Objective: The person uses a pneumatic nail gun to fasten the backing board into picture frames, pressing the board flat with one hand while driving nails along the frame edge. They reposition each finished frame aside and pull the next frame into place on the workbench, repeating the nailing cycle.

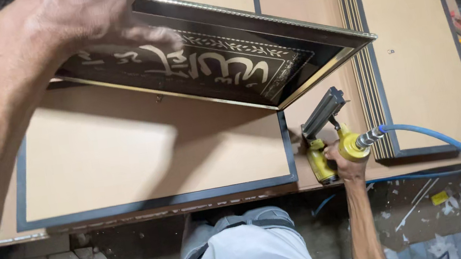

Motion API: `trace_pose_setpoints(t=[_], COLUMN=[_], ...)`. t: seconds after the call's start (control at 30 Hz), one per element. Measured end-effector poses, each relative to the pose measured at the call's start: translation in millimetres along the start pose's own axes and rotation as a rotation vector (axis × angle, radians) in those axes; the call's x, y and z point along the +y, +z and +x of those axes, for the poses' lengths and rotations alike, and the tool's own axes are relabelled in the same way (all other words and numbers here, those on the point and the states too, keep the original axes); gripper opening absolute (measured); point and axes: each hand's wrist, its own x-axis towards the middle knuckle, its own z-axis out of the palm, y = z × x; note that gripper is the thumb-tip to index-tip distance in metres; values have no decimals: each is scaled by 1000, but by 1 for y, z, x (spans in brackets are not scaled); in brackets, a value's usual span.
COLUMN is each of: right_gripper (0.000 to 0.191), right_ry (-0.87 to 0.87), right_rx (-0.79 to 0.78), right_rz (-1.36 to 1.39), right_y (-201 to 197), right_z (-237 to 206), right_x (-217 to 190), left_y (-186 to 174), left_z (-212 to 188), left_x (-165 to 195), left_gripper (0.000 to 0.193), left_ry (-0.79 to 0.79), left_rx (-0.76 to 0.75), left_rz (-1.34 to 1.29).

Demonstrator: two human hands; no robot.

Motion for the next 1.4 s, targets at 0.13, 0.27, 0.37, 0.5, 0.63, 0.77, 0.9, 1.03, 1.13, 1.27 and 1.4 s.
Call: trace_pose_setpoints(t=[0.13, 0.27, 0.37, 0.5, 0.63, 0.77, 0.9, 1.03, 1.13, 1.27, 1.4], right_gripper=[14, 17, 16, 11, 7, 8, 12, 17, 15, 15, 12], right_ry=[18, 12, -33, -50, -127, -108, -50, -63, 137, 144, 131], right_rx=[114, 209, 235, 265, 305, 352, 403, 405, 430, 405, 428], right_rz=[34, 18, 5, -37, -35, -18, -27, 8, 88, 41, 42], right_y=[1, 18, 29, 32, 35, 34, 31, 25, 15, 8, 5], right_z=[-17, -25, -14, -18, -31, -42, -44, -49, -61, -67, -74], right_x=[-5, -28, -37, -37, -32, -31, -25, -17, -13, -11, -15], left_y=[7, 29, 45, 67, 101, 161, 247, 310, 333, 335, 326], left_z=[6, 4, 31, 71, 93, 129, 126, 99, 82, 80, 90], left_x=[-28, -55, -69, -90, -119, -106, -58, -18, 0, 3, 1], left_gripper=[25, 11, 11, 17, 21, 9, 6, 16, 31, 65, 105], left_ry=[-53, 90, 71, 147, 218, 28, 105, 205, 236, 287, 237], left_rx=[5, 117, 111, 256, 577, 281, 487, 552, 581, 423, 149], left_rz=[-389, -113, -187, -203, -47, -67, -10, 181, 240, 5, -151])
